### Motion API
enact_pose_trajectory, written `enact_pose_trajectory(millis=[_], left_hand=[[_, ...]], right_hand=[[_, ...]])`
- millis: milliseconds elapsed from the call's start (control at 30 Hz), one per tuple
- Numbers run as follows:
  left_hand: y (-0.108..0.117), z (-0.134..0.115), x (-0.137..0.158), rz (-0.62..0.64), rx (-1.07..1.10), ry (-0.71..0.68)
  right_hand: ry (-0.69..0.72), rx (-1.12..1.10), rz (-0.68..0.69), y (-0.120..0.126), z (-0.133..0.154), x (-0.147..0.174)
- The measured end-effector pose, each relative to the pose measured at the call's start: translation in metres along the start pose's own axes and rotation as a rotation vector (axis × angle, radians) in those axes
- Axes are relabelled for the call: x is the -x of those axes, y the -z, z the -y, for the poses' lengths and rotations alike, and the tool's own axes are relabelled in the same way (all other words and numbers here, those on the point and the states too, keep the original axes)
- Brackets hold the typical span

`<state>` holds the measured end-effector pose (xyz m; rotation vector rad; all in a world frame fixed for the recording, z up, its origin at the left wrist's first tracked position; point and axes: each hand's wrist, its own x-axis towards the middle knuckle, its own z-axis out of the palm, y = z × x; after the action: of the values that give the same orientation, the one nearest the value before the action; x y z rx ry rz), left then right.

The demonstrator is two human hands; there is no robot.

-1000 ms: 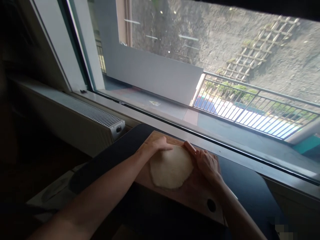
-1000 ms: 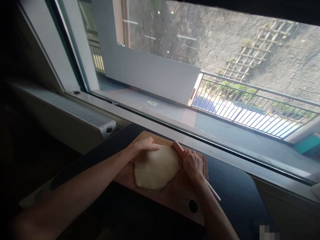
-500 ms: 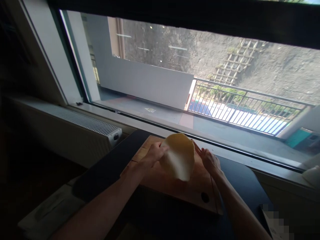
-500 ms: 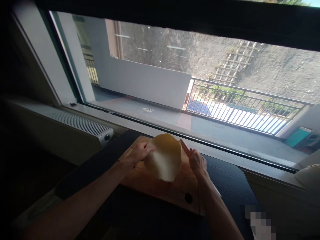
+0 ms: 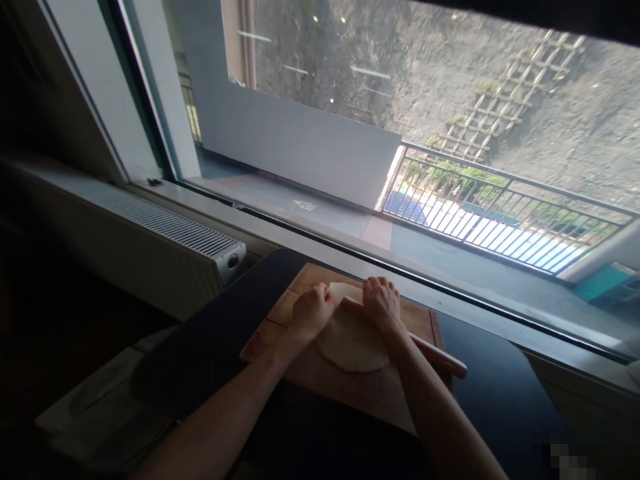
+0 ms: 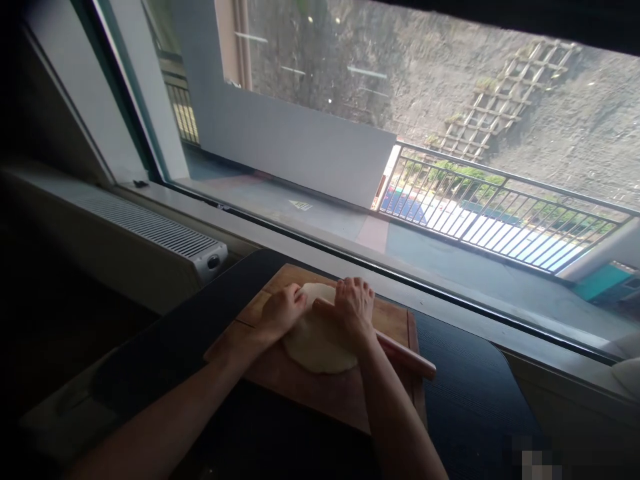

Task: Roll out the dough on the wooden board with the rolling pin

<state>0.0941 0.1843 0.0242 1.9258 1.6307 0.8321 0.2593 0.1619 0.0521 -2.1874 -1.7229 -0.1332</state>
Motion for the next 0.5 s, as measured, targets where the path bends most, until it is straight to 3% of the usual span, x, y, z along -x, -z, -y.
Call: enact_pose_trajectory(millis=[133,333,400,500], left_hand=[[-0.006,0.007,0.013,-0.108,-0.081,-0.098],[-0.008,0.013,0.011,-0.191,0.107,-0.139],[-0.008,0.012,0.011,-0.208,0.124,-0.143],[-0.006,0.011,0.013,-0.205,0.135,-0.143]], right_hand=[[-0.069,0.02,-0.054,0.004,-0.005,-0.019],[0.3,-0.011,-0.115,-0.004,0.016,0.053],[0.265,0.033,-0.057,-0.005,0.014,0.047],[0.073,0.111,0.087,-0.003,0.0,0.003]])
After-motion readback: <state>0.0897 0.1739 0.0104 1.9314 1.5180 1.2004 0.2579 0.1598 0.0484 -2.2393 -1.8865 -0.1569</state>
